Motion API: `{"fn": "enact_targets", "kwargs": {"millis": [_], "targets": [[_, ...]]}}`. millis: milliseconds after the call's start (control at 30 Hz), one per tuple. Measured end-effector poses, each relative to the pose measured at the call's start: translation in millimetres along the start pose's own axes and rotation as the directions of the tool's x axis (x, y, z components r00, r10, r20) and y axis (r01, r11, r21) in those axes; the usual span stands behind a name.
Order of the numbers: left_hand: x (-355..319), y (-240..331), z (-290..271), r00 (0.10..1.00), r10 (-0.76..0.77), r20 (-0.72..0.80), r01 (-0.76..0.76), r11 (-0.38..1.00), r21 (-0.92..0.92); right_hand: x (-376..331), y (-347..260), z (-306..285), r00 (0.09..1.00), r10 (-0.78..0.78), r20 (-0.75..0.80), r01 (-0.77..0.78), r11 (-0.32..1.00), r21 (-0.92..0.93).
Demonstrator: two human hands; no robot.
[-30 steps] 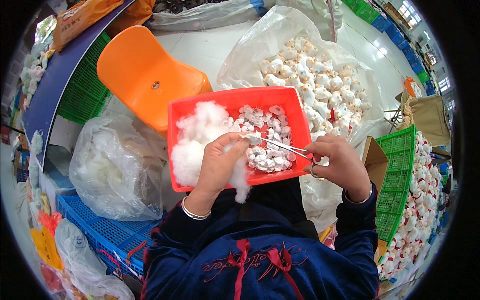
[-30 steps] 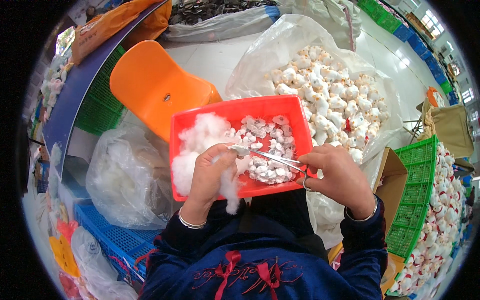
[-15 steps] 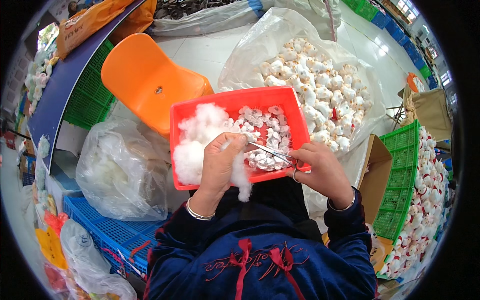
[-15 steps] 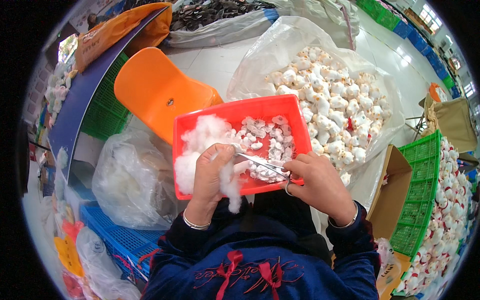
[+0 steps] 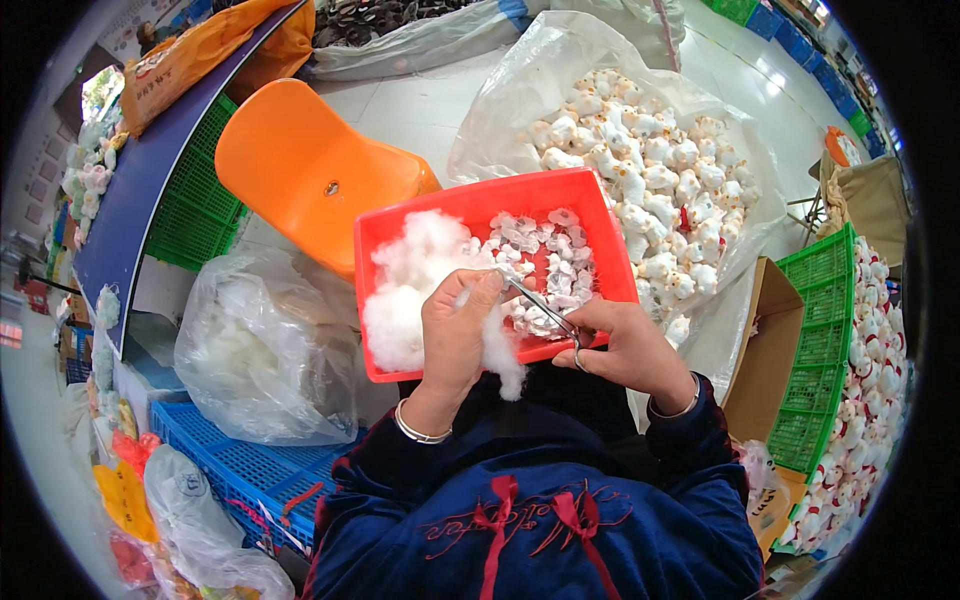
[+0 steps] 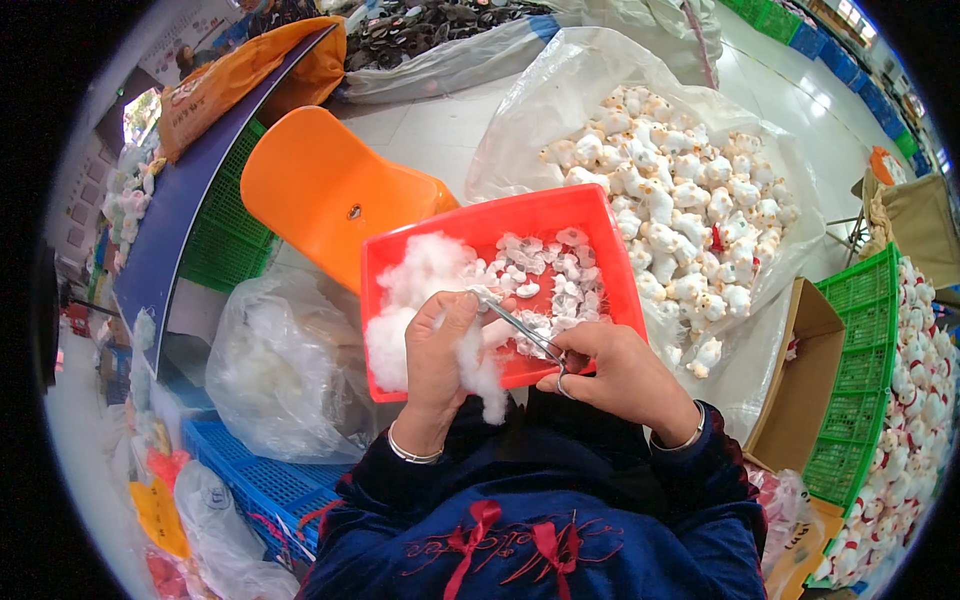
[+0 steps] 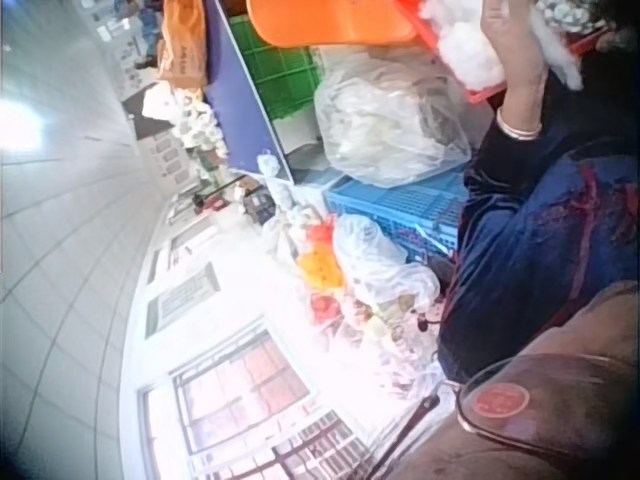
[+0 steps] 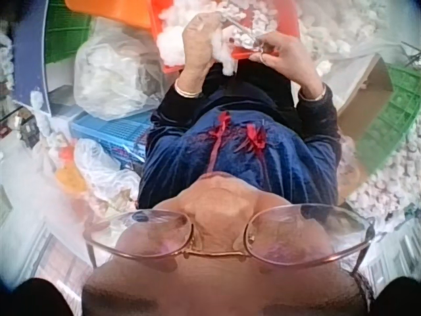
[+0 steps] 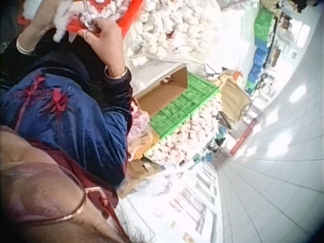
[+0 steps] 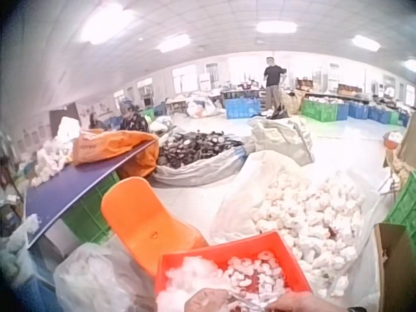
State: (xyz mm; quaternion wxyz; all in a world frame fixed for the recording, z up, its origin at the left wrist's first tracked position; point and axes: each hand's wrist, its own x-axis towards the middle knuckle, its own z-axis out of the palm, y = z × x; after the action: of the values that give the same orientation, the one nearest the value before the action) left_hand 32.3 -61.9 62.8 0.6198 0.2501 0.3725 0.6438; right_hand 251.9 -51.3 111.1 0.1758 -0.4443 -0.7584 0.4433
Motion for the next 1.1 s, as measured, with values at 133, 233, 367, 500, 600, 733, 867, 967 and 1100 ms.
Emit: {"fn": "enact_targets", "kwargs": {"millis": [133,233,367,500,600,733,867,967,1100], "targets": [[-9,9,-3,0.999,0.04,0.008,-0.04,0.971,0.234,3,8,5,0.956,-0.247,-0.16,0.218,0.959,-0.179],[-10,13,-4,0.999,0.046,0.004,-0.045,0.953,0.3,4,8,1,0.969,-0.225,-0.096,0.205,0.961,-0.183],[-6,19,-8,0.999,0.041,0.009,-0.042,0.976,0.214,2,8,-5,0.998,-0.062,0.005,0.062,0.997,-0.036],[-6,18,-2,0.997,0.072,-0.015,-0.068,0.978,0.195,2,3,-3,0.997,-0.072,-0.037,0.074,0.995,0.066],[-5,18,0,0.993,0.116,-0.001,-0.112,0.963,0.244,2,4,-5,0.996,-0.071,-0.045,0.074,0.994,0.075],[-5,27,-7,0.997,0.07,0.024,-0.074,0.961,0.268,1,2,-3,0.996,-0.083,-0.038,0.086,0.993,0.085],[-6,29,-4,1.0,0.023,0.011,-0.025,0.983,0.183,2,8,3,0.995,-0.099,-0.006,0.099,0.989,0.111],[-5,30,-4,0.996,0.043,0.084,-0.058,0.98,0.189,2,8,2,0.993,-0.122,-0.002,0.122,0.987,0.101],[-1,29,-14,0.995,0.015,0.102,-0.037,0.976,0.216,2,8,0,0.993,-0.118,0.005,0.117,0.987,0.112]]}}
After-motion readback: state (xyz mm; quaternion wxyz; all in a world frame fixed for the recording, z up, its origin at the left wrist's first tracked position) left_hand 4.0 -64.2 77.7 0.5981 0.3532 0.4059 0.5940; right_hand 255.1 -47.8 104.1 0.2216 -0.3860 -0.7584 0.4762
